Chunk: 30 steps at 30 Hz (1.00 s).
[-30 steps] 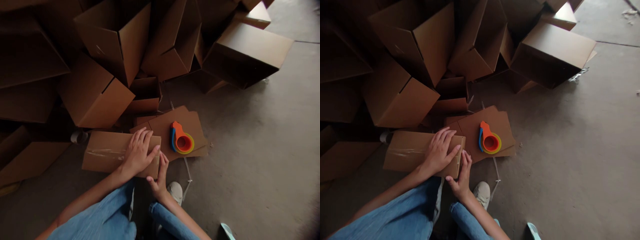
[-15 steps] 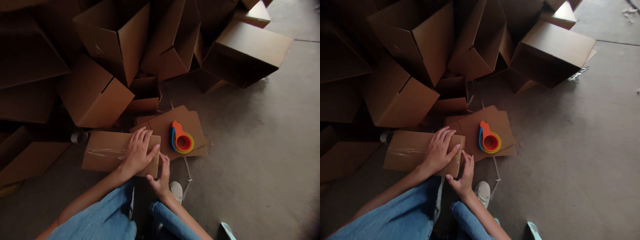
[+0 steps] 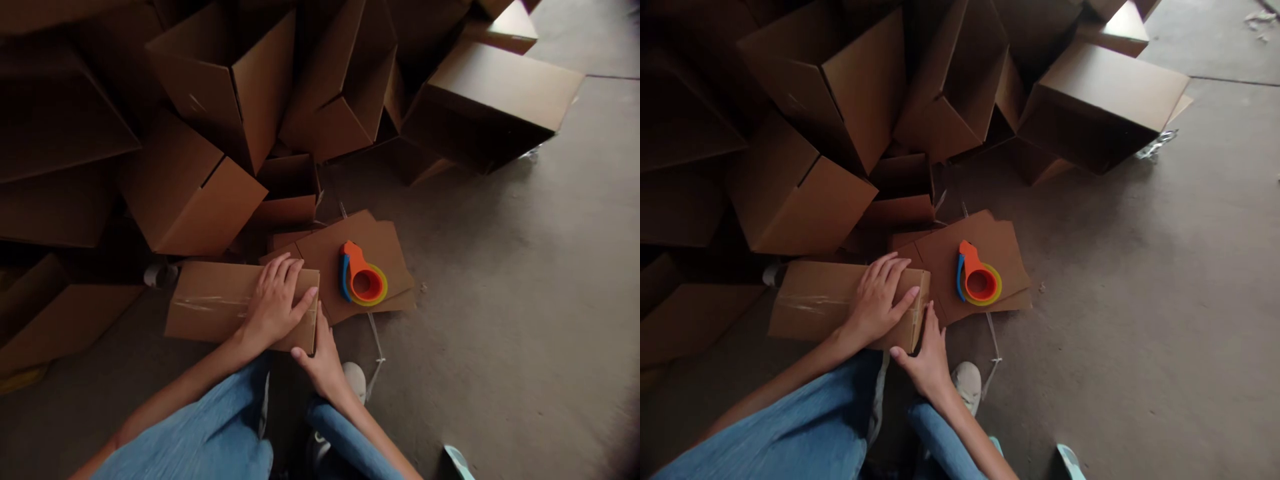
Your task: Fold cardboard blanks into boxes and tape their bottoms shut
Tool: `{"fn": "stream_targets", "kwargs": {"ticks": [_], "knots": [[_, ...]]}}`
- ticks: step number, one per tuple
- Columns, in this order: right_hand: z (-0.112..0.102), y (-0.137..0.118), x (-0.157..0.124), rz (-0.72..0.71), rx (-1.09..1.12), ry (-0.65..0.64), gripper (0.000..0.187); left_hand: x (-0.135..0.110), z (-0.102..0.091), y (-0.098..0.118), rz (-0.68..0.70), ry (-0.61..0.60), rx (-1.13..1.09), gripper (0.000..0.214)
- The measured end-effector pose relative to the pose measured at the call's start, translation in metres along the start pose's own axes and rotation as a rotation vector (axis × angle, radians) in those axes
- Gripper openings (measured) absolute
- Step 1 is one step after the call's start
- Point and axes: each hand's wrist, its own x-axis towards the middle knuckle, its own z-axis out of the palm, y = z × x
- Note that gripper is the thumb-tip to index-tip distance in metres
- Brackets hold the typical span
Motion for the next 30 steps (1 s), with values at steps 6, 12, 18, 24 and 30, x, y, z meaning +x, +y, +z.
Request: {"fn": "stream_targets", "kwargs": {"ticks": [6, 12, 18, 24, 30], "knots": [[-0.009, -0.009, -0.003, 0.106, -0.041, -0.064, 0.13, 0.001, -0.001, -0.001, -0.003, -0.01, -0.002, 0.051], [-0.011, -0.012, 0.001, 0.055, -0.039, -0.078, 0.132, 0.001, -0.001, -0.001, 0.0, -0.009, -0.011, 0.052], [-0.013, -0.014, 0.0, -0.08, -0.125, 0.006, 0.123, 0.001, -0.001, -0.001, -0.013, -0.011, -0.018, 0.051], [-0.023, -0.036, -0.006, -0.296, -0.314, 0.21, 0.11, 0.002, -0.001, -0.001, -0.014, -0.009, -0.028, 0.049], [-0.024, -0.041, -0.005, -0.593, -0.551, 0.426, 0.1, 0.002, -0.001, -0.001, -0.005, -0.001, -0.029, 0.051]]}}
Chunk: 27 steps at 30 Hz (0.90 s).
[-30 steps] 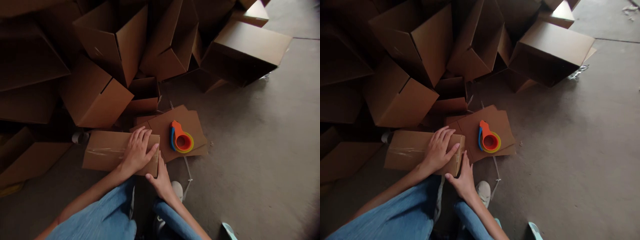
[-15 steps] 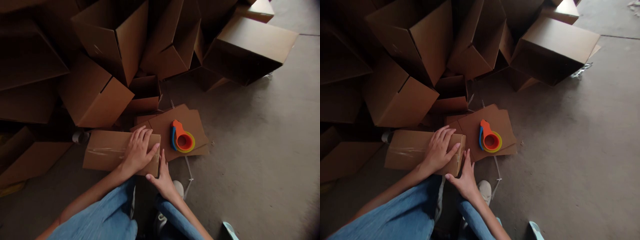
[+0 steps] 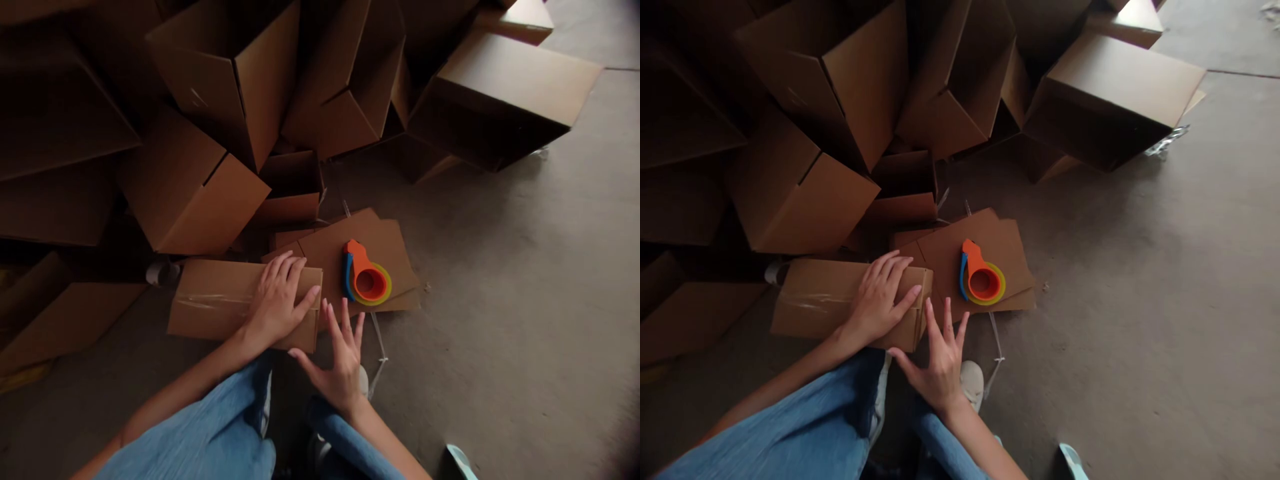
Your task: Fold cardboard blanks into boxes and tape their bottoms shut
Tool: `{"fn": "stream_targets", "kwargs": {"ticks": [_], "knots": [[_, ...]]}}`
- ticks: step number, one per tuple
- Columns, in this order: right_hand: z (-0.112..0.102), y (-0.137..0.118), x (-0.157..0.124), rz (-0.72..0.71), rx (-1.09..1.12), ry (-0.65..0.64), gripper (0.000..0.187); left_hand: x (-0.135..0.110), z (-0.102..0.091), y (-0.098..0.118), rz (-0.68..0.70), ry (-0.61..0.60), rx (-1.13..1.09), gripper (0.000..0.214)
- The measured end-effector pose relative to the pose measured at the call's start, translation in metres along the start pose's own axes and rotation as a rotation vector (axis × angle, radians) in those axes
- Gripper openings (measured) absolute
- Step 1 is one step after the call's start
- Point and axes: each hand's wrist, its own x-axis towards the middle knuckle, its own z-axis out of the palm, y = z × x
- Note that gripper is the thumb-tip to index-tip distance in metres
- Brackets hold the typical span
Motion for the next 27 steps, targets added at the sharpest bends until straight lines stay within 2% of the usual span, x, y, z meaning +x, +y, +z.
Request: {"fn": "stream_targets", "kwargs": {"ticks": [4, 9, 11, 14, 17, 18, 20, 21, 23, 24, 25, 27], "knots": [[0.001, 0.003, 0.001, -0.014, 0.028, -0.038, 0.091, -0.001, 0.001, -0.002, -0.001, 0.0, -0.014, 0.051], [0.002, 0.004, -0.001, 0.036, 0.117, -0.063, 0.089, 0.001, 0.002, 0.0, -0.017, 0.024, -0.098, 0.048], [0.002, 0.004, -0.002, 0.086, 0.181, -0.085, 0.089, 0.001, -0.004, 0.001, -0.01, 0.073, -0.23, 0.039], [0.003, 0.004, -0.003, 0.248, 0.337, -0.162, 0.092, -0.008, -0.027, -0.009, -0.033, 0.189, -0.458, 0.026], [0.001, 0.006, -0.003, 0.403, 0.503, -0.245, 0.095, -0.037, -0.057, -0.039, -0.238, 0.338, -0.427, 0.022], [0.0, 0.008, -0.003, 0.425, 0.541, -0.266, 0.095, -0.049, -0.065, -0.053, -0.33, 0.437, -0.414, 0.02], [-0.001, 0.012, -0.004, 0.439, 0.594, -0.295, 0.095, -0.076, -0.075, -0.083, -0.57, 0.584, -0.476, 0.024], [-0.002, 0.013, -0.003, 0.44, 0.611, -0.303, 0.095, -0.088, -0.077, -0.096, -0.704, 0.592, -0.529, 0.031], [-0.002, 0.014, -0.003, 0.437, 0.643, -0.314, 0.094, -0.108, -0.077, -0.115, -0.935, 0.501, -0.695, 0.049], [-0.002, 0.014, -0.002, 0.435, 0.659, -0.322, 0.094, -0.114, -0.076, -0.119, -1.023, 0.414, -0.794, 0.056], [-0.002, 0.014, -0.002, 0.433, 0.678, -0.334, 0.094, -0.118, -0.075, -0.12, -1.087, 0.339, -0.867, 0.061], [-0.003, 0.013, -0.001, 0.442, 0.723, -0.357, 0.093, -0.118, -0.074, -0.111, -1.123, 0.23, -0.942, 0.065]]}}
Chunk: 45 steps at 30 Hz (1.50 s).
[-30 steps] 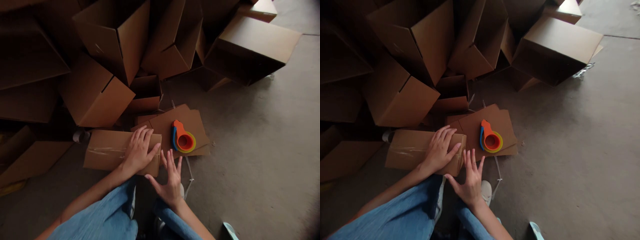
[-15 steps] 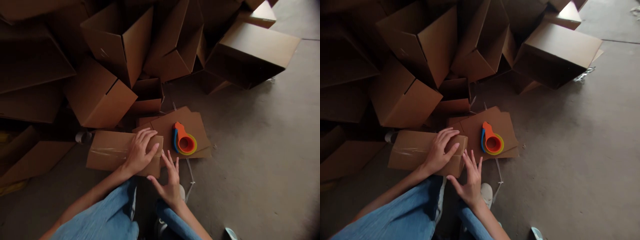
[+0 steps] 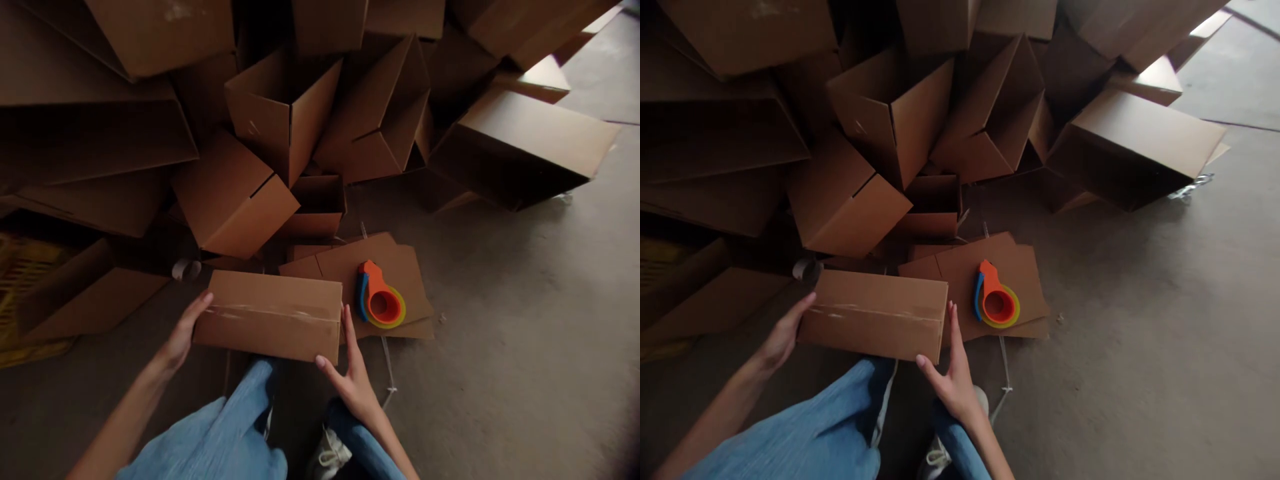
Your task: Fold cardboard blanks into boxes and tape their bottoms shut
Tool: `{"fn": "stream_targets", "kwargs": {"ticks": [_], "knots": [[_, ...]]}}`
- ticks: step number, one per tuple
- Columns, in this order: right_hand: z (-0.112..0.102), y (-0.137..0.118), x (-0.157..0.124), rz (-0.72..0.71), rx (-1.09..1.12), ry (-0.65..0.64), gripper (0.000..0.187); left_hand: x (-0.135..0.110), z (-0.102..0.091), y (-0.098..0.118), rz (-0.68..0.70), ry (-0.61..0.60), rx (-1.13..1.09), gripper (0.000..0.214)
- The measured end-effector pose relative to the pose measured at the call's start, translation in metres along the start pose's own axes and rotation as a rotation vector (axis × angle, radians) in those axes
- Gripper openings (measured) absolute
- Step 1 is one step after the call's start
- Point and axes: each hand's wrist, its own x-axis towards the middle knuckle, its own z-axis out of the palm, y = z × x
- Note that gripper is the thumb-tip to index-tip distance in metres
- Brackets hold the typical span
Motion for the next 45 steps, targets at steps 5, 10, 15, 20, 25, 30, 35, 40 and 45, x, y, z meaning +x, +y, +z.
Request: {"fn": "stream_targets", "kwargs": {"ticks": [5, 10, 15, 20, 25, 30, 35, 40, 45], "knots": [[-0.016, -0.003, -0.005, 0.101, 0.037, 0.157, 0.082, -0.031, 0.034, 0.021, 0.184, -0.175, 0.085, 0.075], [-0.04, -0.018, -0.004, 0.192, 0.006, 0.343, 0.068, -0.034, 0.062, 0.018, 0.216, -0.234, 0.188, 0.084], [-0.041, -0.029, 0.009, 0.26, -0.043, 0.349, 0.067, -0.02, 0.068, 0.004, 0.182, -0.24, 0.198, 0.082], [-0.042, -0.041, 0.021, 0.248, -0.064, 0.329, 0.077, -0.021, 0.065, 0.007, 0.222, -0.162, 0.349, 0.095], [-0.042, -0.048, 0.03, 0.235, -0.136, 0.333, 0.092, -0.024, 0.071, 0.01, 0.292, -0.05, 0.521, 0.118], [-0.037, -0.039, 0.032, 0.273, -0.07, 0.354, 0.095, -0.014, 0.062, 0.007, 0.269, -0.156, 0.344, 0.1], [-0.036, -0.037, 0.033, 0.272, -0.102, 0.361, 0.092, 0.002, 0.044, 0.01, 0.176, -0.313, 0.196, 0.096], [-0.036, -0.04, 0.033, 0.262, -0.092, 0.36, 0.093, 0.013, 0.032, 0.014, 0.151, -0.386, 0.136, 0.09], [-0.035, -0.039, 0.034, 0.257, -0.058, 0.363, 0.095, 0.02, 0.022, 0.017, 0.139, -0.475, 0.11, 0.085]]}}
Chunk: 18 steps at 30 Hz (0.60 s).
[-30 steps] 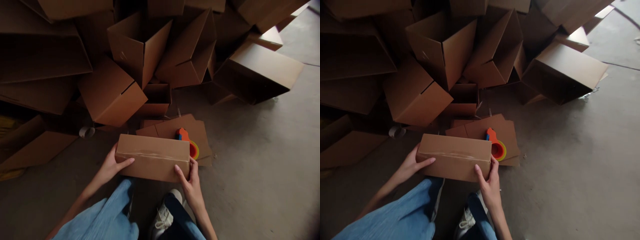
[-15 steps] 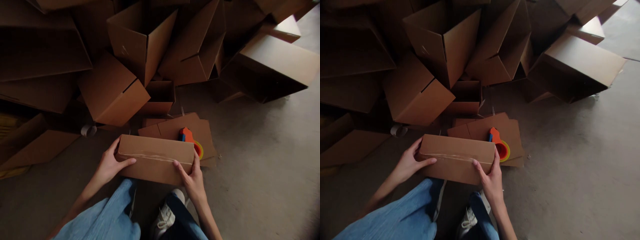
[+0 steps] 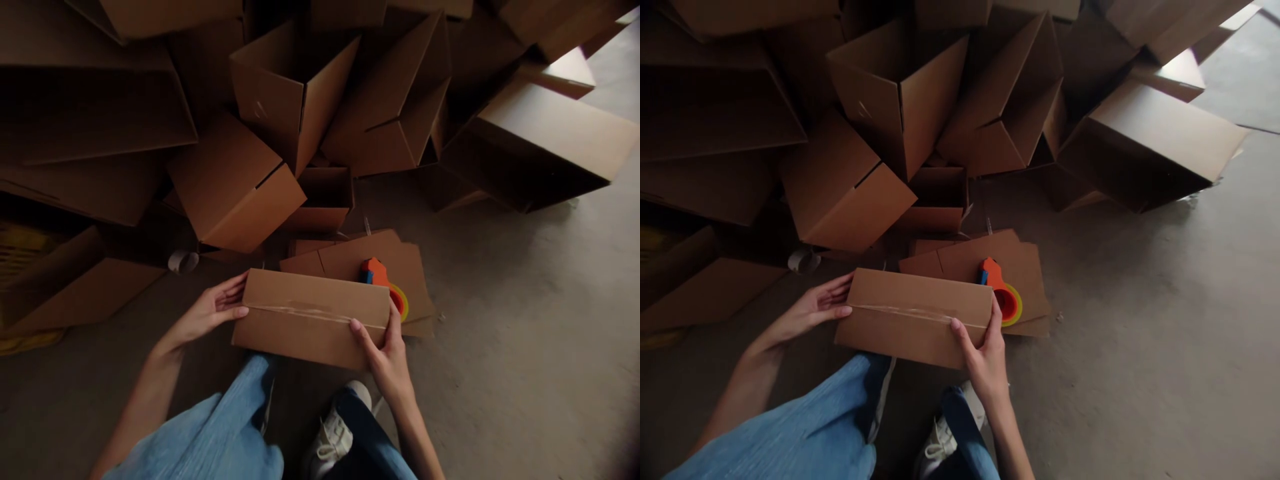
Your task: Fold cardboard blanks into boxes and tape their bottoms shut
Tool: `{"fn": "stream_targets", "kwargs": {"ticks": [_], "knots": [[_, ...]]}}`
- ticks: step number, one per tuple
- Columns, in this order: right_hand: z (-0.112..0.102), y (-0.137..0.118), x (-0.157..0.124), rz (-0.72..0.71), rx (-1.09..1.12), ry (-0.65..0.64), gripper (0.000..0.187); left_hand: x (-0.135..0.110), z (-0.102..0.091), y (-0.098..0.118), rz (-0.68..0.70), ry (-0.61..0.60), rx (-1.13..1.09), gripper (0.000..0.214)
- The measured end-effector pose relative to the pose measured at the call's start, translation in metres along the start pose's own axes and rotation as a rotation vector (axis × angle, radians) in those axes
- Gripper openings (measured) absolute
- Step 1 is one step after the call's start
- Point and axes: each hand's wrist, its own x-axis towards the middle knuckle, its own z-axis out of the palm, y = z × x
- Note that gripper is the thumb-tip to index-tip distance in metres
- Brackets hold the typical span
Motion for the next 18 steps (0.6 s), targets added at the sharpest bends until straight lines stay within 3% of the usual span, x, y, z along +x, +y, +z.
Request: {"fn": "stream_targets", "kwargs": {"ticks": [4, 8, 18], "knots": [[0.0, -0.002, 0.001, 0.001, 0.021, -0.016, 0.095, -0.001, -0.004, -0.002, 0.014, -0.027, -0.014, 0.079], [-0.001, -0.002, 0.001, -0.005, 0.047, -0.018, 0.094, -0.001, 0.007, -0.004, 0.028, 0.068, -0.02, 0.076], [-0.001, -0.001, 0.002, -0.013, 0.057, -0.025, 0.093, 0.0, 0.03, 0.018, -0.071, 0.092, 0.005, 0.076]]}}
